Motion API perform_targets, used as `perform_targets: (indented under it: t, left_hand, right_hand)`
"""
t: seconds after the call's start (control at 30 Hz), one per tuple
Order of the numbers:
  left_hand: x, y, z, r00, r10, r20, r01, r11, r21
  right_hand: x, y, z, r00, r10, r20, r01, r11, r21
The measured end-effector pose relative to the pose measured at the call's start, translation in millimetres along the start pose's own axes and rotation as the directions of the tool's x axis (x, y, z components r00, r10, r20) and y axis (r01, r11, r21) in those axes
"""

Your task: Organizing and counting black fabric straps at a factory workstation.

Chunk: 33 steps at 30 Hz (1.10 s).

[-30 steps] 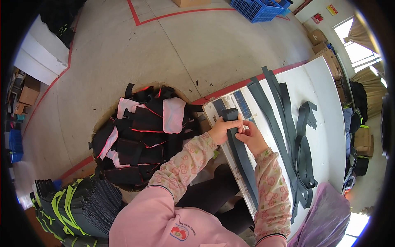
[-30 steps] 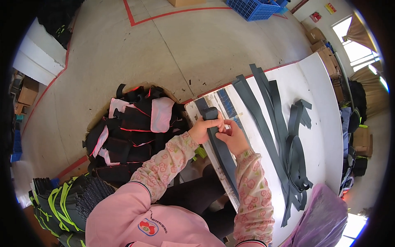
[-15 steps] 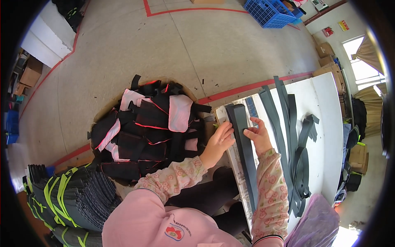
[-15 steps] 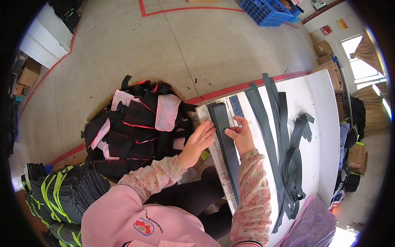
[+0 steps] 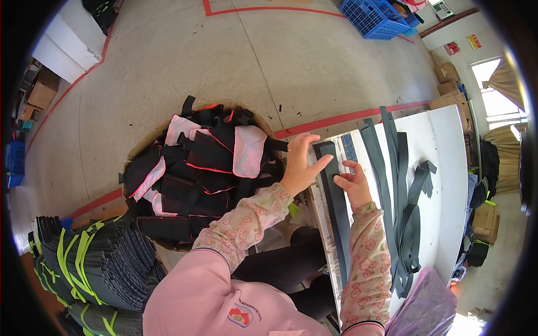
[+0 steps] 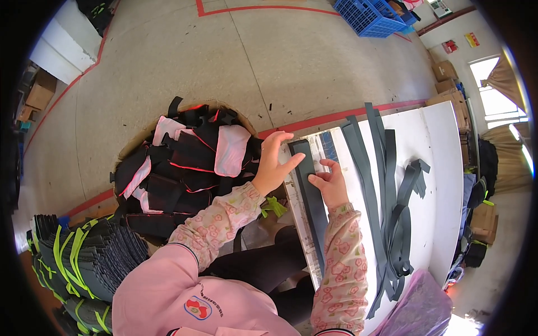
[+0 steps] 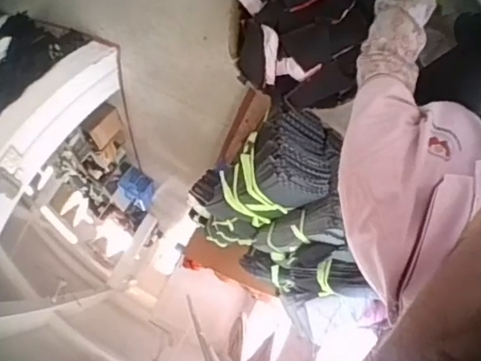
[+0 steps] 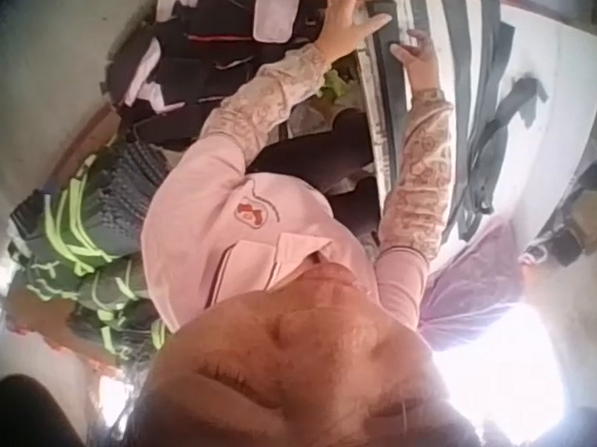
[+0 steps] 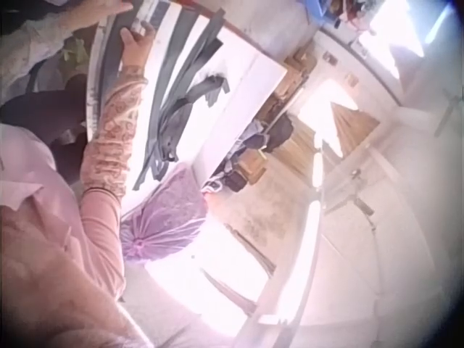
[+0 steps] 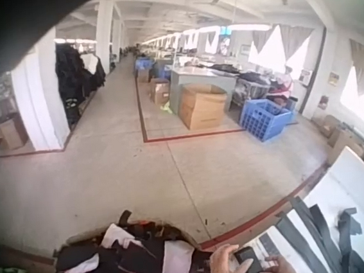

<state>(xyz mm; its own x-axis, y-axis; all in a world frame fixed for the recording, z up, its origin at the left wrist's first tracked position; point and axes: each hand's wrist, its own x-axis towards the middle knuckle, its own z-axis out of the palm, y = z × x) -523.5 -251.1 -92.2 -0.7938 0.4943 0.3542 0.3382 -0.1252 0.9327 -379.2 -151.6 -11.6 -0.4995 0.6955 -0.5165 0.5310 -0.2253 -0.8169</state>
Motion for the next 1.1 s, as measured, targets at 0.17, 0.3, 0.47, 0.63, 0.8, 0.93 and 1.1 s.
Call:
perform_targets:
  t: [0.17, 0.3, 0.47, 0.63, 0.8, 0.93, 1.1]
  left_hand:
    - [-1, -7, 16, 0.994, -0.081, 0.069, 0.083, 0.996, -0.015]
    - [-1, -10, 18, 0.991, -0.125, 0.052, 0.124, 0.992, 0.01]
    - [-1, -7, 16, 0.997, -0.071, 0.041, 0.071, 0.997, 0.008]
    - [-4, -6, 16, 0.999, -0.038, 0.034, 0.038, 0.999, 0.014]
    - [-4, -7, 16, 0.996, -0.068, 0.05, 0.069, 0.998, -0.011]
    - [-3, -8, 16, 0.997, -0.05, 0.052, 0.051, 0.998, -0.025]
    - [-4, -8, 15, 0.998, -0.039, 0.045, 0.04, 0.999, -0.027]
  right_hand:
    - [3, 9, -5, 0.999, -0.035, 0.016, 0.036, 0.996, -0.078]
    - [-8, 13, 20, 0.909, -0.41, -0.067, 0.335, 0.819, -0.466]
    - [-23, 5, 47, 0.742, -0.67, 0.001, 0.416, 0.459, -0.785]
    - [-23, 7, 49, 0.722, -0.692, -0.017, 0.407, 0.444, -0.798]
    - [-25, 2, 54, 0.715, -0.699, -0.025, 0.401, 0.438, -0.805]
    - [-25, 1, 54, 0.726, -0.688, -0.014, 0.399, 0.437, -0.806]
    - [-26, 2, 54, 0.73, -0.683, -0.001, 0.399, 0.428, -0.811]
